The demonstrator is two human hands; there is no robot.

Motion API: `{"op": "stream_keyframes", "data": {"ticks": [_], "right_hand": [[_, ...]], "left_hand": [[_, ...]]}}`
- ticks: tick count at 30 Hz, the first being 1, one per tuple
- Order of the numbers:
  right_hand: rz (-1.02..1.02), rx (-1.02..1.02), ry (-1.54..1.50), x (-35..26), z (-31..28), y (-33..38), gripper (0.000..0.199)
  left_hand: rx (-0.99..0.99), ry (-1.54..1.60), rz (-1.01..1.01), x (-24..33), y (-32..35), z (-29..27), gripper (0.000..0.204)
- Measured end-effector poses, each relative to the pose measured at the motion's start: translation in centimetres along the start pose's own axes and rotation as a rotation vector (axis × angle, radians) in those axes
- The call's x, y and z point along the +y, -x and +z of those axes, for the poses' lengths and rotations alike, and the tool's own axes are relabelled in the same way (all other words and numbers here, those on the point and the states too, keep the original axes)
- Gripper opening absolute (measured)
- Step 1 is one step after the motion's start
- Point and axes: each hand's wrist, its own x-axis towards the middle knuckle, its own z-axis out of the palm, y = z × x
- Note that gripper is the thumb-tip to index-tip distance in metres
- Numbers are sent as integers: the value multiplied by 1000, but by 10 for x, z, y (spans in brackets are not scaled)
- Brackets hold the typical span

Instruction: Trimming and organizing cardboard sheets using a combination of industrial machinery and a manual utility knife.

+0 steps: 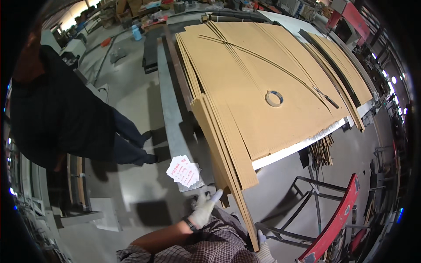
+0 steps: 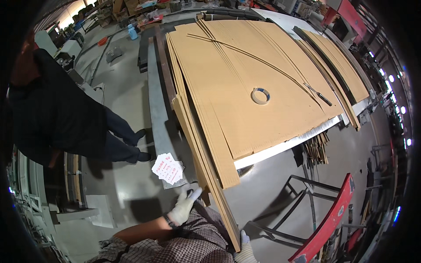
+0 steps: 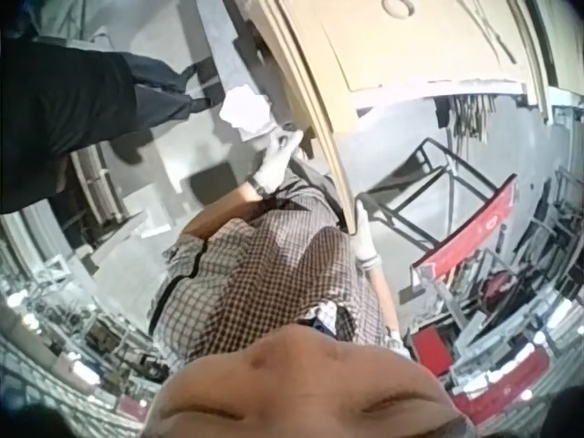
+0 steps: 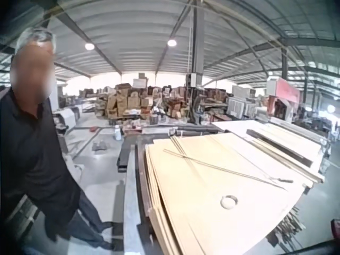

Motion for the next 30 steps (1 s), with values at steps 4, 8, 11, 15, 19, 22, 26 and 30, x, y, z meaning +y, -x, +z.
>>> {"op": "stream_keyframes", "data": {"ticks": [4, 8, 11, 15, 19, 22, 26, 30], "right_hand": [[58, 9, 122, 41, 2, 8, 58], [-85, 40, 52, 23, 5, 6, 59], [-30, 67, -94, 47, 6, 9, 59], [197, -18, -245, 116, -9, -2, 61], [487, 43, -805, 159, -22, 0, 66], [626, 69, -812, 163, -25, -3, 68], [146, -23, -157, 151, -15, 5, 62], [68, 21, -126, 95, -3, 8, 60]], "left_hand": [[-37, -329, 383, 35, 54, 3, 60], [-277, -416, 601, 29, 64, 19, 70], [-388, -636, 811, 39, 76, 48, 65], [-349, -933, 1017, 56, 57, 47, 45], [-206, -997, 1162, 66, 32, 39, 32], [-207, -1128, 1278, 81, 5, 36, 31], [-137, -1211, 1316, 80, -9, 25, 32], [-287, -1303, 1322, 81, -23, 14, 36]]}}
